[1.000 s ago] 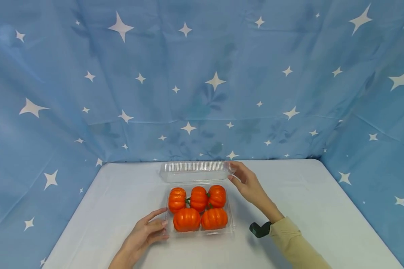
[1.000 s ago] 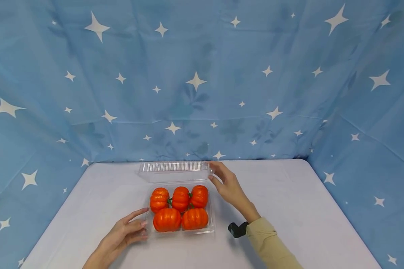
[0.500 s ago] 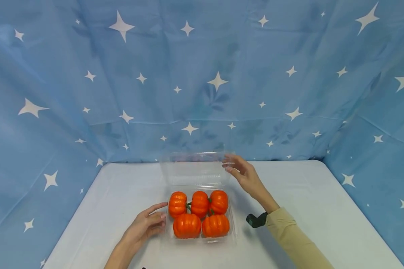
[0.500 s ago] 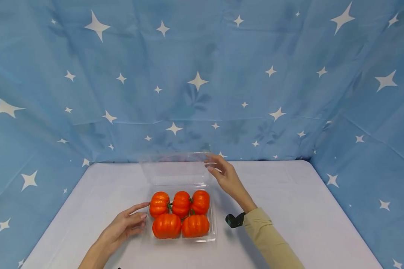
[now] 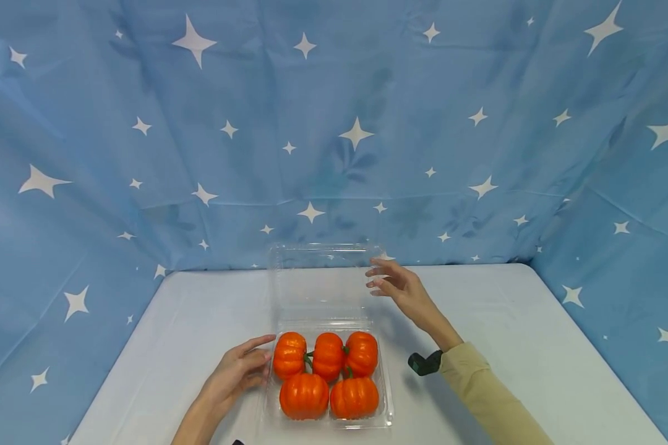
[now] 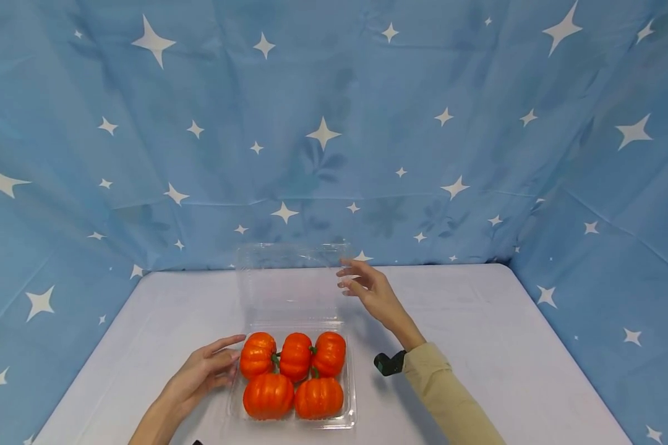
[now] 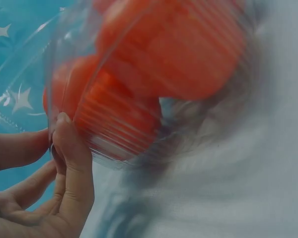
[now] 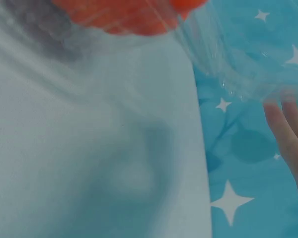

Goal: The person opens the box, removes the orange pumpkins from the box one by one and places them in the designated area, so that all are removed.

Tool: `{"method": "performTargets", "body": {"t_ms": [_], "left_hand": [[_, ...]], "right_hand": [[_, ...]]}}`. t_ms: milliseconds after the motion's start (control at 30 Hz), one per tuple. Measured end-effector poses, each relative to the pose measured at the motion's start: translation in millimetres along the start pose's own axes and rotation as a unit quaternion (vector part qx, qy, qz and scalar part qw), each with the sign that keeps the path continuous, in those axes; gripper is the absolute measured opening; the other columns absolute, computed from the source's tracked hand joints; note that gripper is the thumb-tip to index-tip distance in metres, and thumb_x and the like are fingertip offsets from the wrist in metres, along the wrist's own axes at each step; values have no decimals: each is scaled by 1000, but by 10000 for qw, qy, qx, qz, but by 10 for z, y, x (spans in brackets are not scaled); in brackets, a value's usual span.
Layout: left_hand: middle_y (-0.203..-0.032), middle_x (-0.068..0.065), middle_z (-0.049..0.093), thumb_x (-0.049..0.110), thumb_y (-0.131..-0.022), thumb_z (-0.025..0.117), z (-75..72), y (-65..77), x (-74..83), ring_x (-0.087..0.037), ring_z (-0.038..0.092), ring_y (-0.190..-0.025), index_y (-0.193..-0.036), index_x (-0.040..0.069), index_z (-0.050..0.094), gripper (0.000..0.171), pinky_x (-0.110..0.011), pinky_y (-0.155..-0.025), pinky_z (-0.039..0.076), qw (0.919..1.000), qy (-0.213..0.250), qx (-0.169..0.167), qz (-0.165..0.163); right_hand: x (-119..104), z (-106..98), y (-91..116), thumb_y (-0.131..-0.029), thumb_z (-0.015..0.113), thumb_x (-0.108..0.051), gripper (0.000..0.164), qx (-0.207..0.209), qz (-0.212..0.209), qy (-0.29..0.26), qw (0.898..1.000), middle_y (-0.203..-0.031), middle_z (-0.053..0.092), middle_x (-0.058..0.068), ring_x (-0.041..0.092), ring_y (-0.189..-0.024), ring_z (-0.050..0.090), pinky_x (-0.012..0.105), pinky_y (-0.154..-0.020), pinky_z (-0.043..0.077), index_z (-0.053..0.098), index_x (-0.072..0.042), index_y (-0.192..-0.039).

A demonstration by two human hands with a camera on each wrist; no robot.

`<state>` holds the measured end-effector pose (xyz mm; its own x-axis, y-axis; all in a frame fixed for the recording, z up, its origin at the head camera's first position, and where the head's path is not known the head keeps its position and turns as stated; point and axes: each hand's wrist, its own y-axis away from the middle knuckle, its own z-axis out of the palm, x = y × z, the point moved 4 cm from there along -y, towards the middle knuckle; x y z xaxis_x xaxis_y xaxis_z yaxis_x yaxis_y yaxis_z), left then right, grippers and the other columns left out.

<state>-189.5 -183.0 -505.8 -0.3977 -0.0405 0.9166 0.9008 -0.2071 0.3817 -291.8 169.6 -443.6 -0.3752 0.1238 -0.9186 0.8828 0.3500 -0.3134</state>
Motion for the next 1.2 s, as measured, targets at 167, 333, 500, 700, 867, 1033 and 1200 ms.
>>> {"method": "performTargets", "body": {"t_ms": [167, 333, 500, 700, 867, 1033, 1200], "left_hand": [[-91, 1, 66, 13, -100, 63, 13, 4, 25, -13, 57, -70, -151, -3, 43, 57, -26, -65, 52, 9996, -247, -10, 167], [-94, 0, 68, 11, -99, 62, 17, 13, 6, -14, 57, -70, -149, -3, 45, 55, -26, -64, 54, 9994, -296, 34, 181], [-96, 0, 68, 9, -98, 62, 24, 11, 5, -14, 57, -71, -149, -2, 44, 55, -26, -63, 55, 9994, -274, 37, 220], [-96, 0, 69, 10, -98, 62, 11, 16, 6, -14, 57, -70, -149, -4, 43, 56, -26, -62, 54, 9994, -244, -47, 228], [-95, 0, 69, 11, -99, 62, 12, 13, -1, -13, 56, -69, -150, -4, 41, 57, -26, -61, 53, 9995, -192, -117, 218], [-96, 1, 68, 10, -99, 62, 10, -1, -19, -13, 56, -69, -149, -3, 41, 56, -26, -61, 53, 9995, -181, -129, 225], [-95, 1, 68, 8, -98, 61, 5, -5, -37, -14, 56, -69, -149, -2, 41, 55, -27, -61, 53, 9993, -165, -181, 274]], "right_hand": [[128, 28, -41, -106, 57, -13, 47, -44, 655, -202, 9976, -136, 60, 28, 50, -116, 63, 42, -93, 60, 48, -8, -152], [329, 74, -74, -105, 58, -15, 58, -257, 1309, -454, 9900, -143, 52, 34, 53, -119, 60, 49, -94, 59, 37, -5, -158], [524, 103, -79, -104, 62, -23, 61, -301, 1684, -563, 9837, -142, 55, 31, 39, -108, 70, 47, -94, 59, 39, 3, -155], [684, 124, -68, -106, 58, -24, 62, -411, 1924, -616, 9785, -142, 57, 30, 28, -104, 72, 39, -89, 61, 35, 7, -156], [766, 129, -43, -107, 57, -27, 62, -498, 2053, -588, 9757, -138, 62, 26, 26, -106, 73, 36, -86, 62, 37, 6, -155], [831, 130, -21, -108, 55, -28, 62, -582, 2144, -548, 9735, -139, 61, 27, 27, -108, 73, 37, -89, 61, 35, 10, -153], [876, 147, 2, -108, 55, -25, 61, -593, 2225, -692, 9707, -136, 61, 30, 28, -107, 72, 36, -88, 62, 36, 14, -151]]}}
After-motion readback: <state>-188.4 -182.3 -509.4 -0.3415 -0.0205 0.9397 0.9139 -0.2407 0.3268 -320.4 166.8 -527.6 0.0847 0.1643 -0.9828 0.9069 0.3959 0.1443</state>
